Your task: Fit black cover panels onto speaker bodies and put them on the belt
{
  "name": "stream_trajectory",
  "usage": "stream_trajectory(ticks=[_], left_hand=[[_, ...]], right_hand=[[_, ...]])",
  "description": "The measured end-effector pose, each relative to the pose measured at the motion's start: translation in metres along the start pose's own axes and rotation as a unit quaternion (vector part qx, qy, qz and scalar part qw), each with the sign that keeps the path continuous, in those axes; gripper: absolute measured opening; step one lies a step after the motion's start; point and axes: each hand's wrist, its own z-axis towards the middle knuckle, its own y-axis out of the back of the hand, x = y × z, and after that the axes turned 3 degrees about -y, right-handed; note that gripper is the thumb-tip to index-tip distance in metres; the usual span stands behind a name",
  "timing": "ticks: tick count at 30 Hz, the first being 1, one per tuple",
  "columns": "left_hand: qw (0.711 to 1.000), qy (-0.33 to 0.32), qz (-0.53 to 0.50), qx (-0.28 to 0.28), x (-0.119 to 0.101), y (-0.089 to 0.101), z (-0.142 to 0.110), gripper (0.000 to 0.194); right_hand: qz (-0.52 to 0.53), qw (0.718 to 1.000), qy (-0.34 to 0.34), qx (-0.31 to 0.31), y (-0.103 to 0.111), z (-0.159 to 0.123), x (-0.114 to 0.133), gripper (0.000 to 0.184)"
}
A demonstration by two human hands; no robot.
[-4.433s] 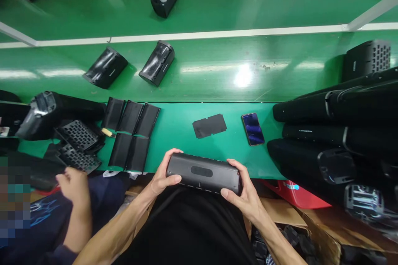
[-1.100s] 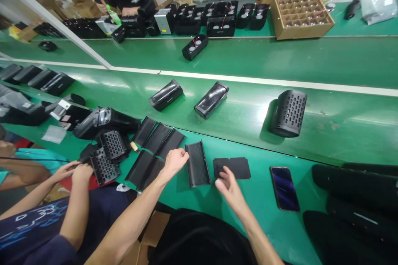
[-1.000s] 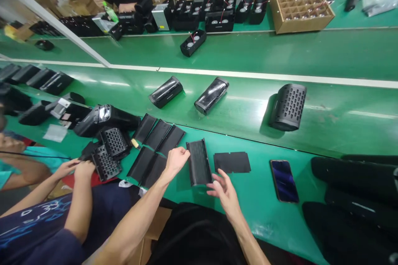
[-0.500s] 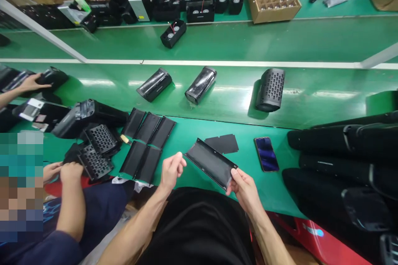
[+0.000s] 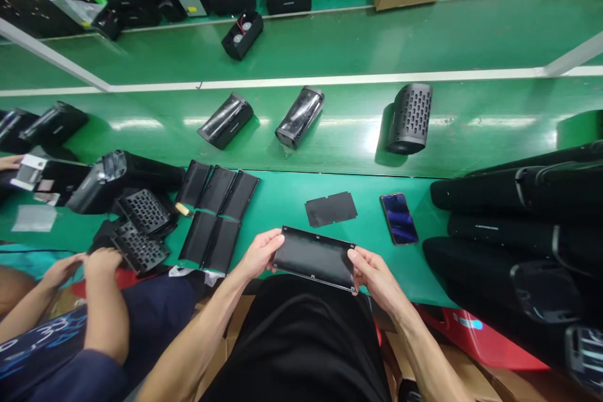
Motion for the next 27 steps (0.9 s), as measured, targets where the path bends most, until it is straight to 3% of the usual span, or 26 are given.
stream_trajectory(ticks=[8, 27], left_hand=[[0.999, -0.010, 0.042, 0.003, -0.010, -0.002, -0.010, 0.047], [0.998, 0.008, 0.023, 0.050, -0.006, -0.001, -0.014, 0.049]], right_hand=[[-0.113, 0.993, 0.036, -0.008, 0.002, 0.006, 0.002, 0.059], [-0.145, 0.989, 0.035, -0.012, 0.010, 0.004, 0.008, 0.057]])
